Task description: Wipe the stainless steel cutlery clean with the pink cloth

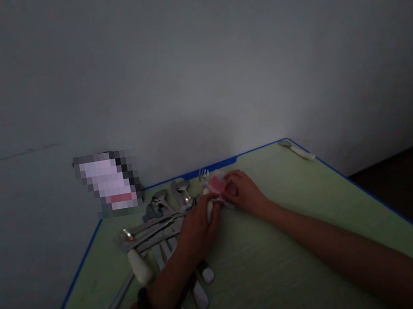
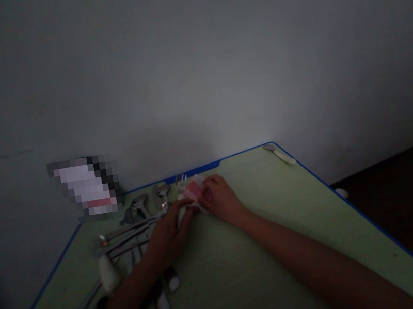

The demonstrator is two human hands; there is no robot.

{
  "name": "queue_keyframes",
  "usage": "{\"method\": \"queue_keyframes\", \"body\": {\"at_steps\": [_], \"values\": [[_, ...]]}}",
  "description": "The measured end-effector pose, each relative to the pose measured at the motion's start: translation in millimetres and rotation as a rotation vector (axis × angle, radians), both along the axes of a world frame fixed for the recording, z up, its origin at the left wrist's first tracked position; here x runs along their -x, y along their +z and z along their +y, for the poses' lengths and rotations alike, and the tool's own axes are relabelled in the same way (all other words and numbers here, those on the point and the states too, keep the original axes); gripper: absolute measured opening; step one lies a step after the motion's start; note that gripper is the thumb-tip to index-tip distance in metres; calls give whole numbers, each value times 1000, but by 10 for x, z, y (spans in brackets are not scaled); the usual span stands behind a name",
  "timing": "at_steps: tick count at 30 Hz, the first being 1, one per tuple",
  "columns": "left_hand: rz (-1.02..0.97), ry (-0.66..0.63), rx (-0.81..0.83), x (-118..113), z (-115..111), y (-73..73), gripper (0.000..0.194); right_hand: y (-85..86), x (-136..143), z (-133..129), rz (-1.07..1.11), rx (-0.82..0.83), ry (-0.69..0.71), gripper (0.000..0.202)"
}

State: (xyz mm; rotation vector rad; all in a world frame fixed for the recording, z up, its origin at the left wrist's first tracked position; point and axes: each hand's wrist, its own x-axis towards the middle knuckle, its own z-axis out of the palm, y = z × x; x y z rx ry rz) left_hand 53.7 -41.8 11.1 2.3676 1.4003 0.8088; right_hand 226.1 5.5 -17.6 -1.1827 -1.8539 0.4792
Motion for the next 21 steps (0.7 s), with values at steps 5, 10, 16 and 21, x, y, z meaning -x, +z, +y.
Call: {"method": "queue_keyframes", "body": {"at_steps": [5,10,16,21], "values": [[13,-1,-9,3,2,-14,27,-26,8,-55,-84,-53,-15,48],[11,-3,-10,0,2,-22,27,-6,23,-47,-158,-57,8,31],[24,-16,-31,5,2,-13,28,32,14,-45,-169,-68,4,24],[-41,-37,-74,11,-3,-4,27,59,11,-74,-225,-40,-27,20]]}}
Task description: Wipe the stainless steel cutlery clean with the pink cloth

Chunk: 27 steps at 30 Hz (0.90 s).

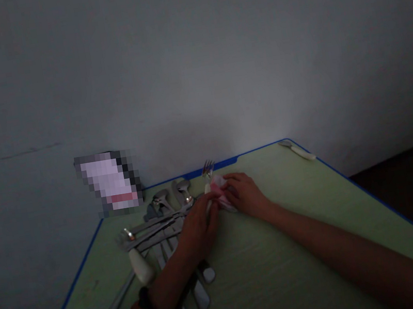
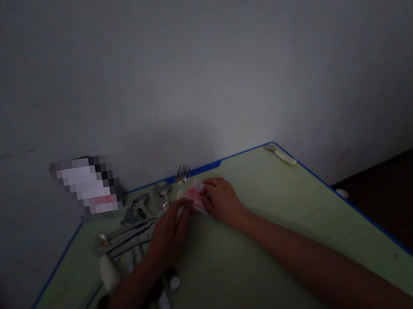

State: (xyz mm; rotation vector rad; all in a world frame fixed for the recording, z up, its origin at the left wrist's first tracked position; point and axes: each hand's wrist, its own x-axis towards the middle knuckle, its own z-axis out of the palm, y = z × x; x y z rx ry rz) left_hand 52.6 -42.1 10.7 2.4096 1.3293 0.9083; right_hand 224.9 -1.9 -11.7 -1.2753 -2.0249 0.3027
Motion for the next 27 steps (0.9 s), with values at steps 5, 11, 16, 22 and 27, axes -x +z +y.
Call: {"method": "queue_keyframes", "body": {"at_steps": [5,11,16,22,27], "values": [[15,-25,6,10,20,-41,26,10,32,-47,-77,72,-229,40],[63,-52,24,10,37,-60,23,-10,14,-24,45,83,-241,50],[43,-87,38,10,1,-2,24,12,-63,60,475,158,-177,37],[95,-178,61,33,-62,43,24,28,-138,137,837,226,-227,29],[120,-230,17,45,-70,28,21,0,-153,168,850,243,-186,22]]}}
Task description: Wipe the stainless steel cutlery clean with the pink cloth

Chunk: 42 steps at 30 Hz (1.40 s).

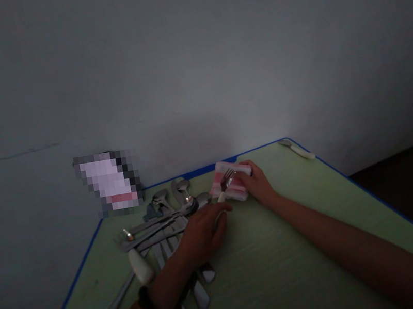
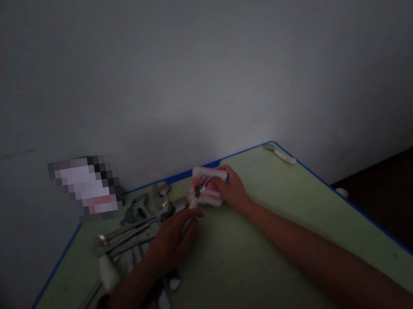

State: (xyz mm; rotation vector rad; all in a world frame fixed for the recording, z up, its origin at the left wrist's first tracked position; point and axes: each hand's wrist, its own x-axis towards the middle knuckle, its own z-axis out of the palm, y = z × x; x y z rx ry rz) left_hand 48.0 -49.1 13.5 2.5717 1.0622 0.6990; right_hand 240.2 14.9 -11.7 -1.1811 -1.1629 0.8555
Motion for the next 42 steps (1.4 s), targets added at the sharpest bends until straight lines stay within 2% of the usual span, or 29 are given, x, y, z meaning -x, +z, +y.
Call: {"method": "queue_keyframes", "body": {"at_steps": [3,6,12,15,19,24,30,35,38,42], "values": [[-11,3,-13,-1,4,-3,21,-28,-12,24,87,23,28,22],[24,16,2,-10,10,0,21,-22,-24,40,281,48,109,24],[86,36,41,-36,16,0,23,78,-57,60,769,100,376,34],[87,44,48,-42,12,8,23,68,-68,82,828,121,357,22],[88,33,63,-34,3,20,23,16,-63,68,661,109,375,16],[111,5,53,-10,0,19,24,49,-81,2,449,58,508,27],[128,-50,4,16,12,-1,24,114,-85,-39,196,-15,586,39],[158,-94,-40,34,-3,4,24,53,-50,-37,87,-9,576,44],[172,-85,-46,40,-10,12,25,20,-42,-34,-60,-11,563,39],[179,-84,-43,40,-7,21,25,2,-54,-39,-234,-112,502,31]]}}
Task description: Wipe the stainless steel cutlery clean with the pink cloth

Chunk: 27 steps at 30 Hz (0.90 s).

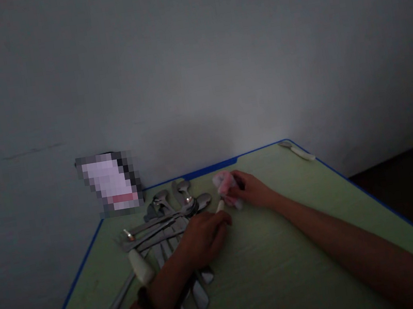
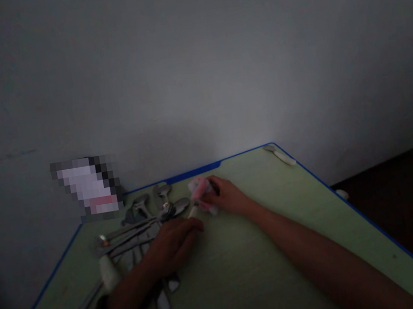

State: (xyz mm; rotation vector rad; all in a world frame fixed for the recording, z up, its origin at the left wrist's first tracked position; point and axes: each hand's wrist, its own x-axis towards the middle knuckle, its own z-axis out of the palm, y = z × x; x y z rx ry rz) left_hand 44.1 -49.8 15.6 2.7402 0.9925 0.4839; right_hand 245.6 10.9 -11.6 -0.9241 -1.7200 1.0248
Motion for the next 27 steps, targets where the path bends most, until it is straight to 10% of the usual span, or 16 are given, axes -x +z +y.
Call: {"method": "queue_keyframes", "body": {"at_steps": [15,27], "values": [[-75,46,83,-13,11,4,23,13,21,0,79,7,-94,26],[-64,59,131,-64,-5,6,25,7,564,-286,709,466,-126,38]]}}
